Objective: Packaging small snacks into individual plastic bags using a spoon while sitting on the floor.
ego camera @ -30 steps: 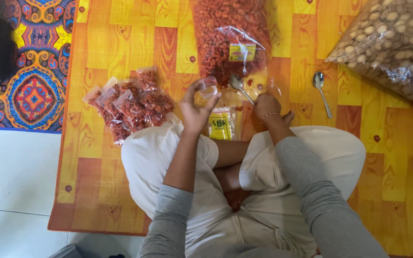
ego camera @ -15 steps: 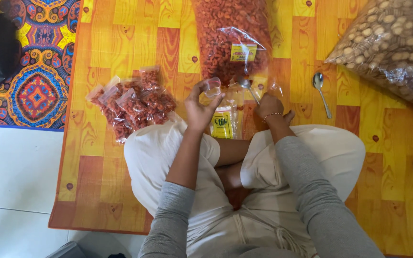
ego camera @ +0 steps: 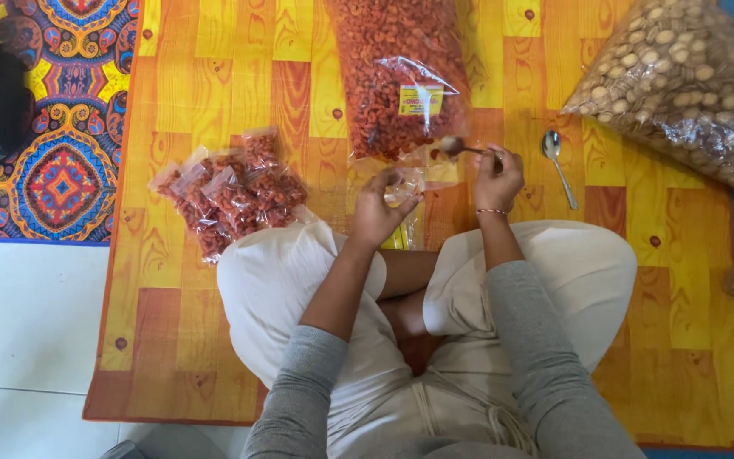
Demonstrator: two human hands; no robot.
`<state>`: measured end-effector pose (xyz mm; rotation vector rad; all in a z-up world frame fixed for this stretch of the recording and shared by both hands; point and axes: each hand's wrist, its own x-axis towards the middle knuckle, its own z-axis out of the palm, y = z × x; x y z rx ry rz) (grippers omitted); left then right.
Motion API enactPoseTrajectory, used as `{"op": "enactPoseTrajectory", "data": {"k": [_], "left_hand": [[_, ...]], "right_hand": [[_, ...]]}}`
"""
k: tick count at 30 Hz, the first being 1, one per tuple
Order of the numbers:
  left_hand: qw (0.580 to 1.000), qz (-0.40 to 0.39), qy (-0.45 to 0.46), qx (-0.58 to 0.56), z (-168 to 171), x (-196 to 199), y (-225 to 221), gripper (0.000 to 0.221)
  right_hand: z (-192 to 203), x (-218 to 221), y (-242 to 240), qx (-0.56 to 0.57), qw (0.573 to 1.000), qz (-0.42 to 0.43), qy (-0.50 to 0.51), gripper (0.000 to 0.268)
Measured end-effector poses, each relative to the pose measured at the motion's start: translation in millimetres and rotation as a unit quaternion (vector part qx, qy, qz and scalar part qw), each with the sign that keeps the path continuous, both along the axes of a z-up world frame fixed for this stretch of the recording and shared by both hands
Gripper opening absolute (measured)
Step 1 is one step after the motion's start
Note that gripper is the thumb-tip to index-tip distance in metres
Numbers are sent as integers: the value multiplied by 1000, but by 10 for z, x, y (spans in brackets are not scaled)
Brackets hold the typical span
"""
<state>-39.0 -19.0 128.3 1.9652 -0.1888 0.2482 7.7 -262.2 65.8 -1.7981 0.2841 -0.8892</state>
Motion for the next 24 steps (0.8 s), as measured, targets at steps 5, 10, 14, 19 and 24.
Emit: {"op": "enactPoseTrajectory", "data": {"k": [5,10,14,19,24], "left_hand": [[1000,-11,18,15,24,-1,-26,58],[1000,-15,19,19,38,7,-15,62],[999,-17,41,29,17,8,-15,64],[997,-15,59,42,-5,34,-14,65],[993,-14,104,55,-107,43,40,70]], "right_hand": [[-291,27,-66,-157,974,-120,112,15],[-231,37,143,-114,981,-129,89,15],[-314,44,194,-15,983,-125,137,13],[-174,5,393,98,973,-116,174,13],[-662,57,388,402,898,-69,166,12]]}}
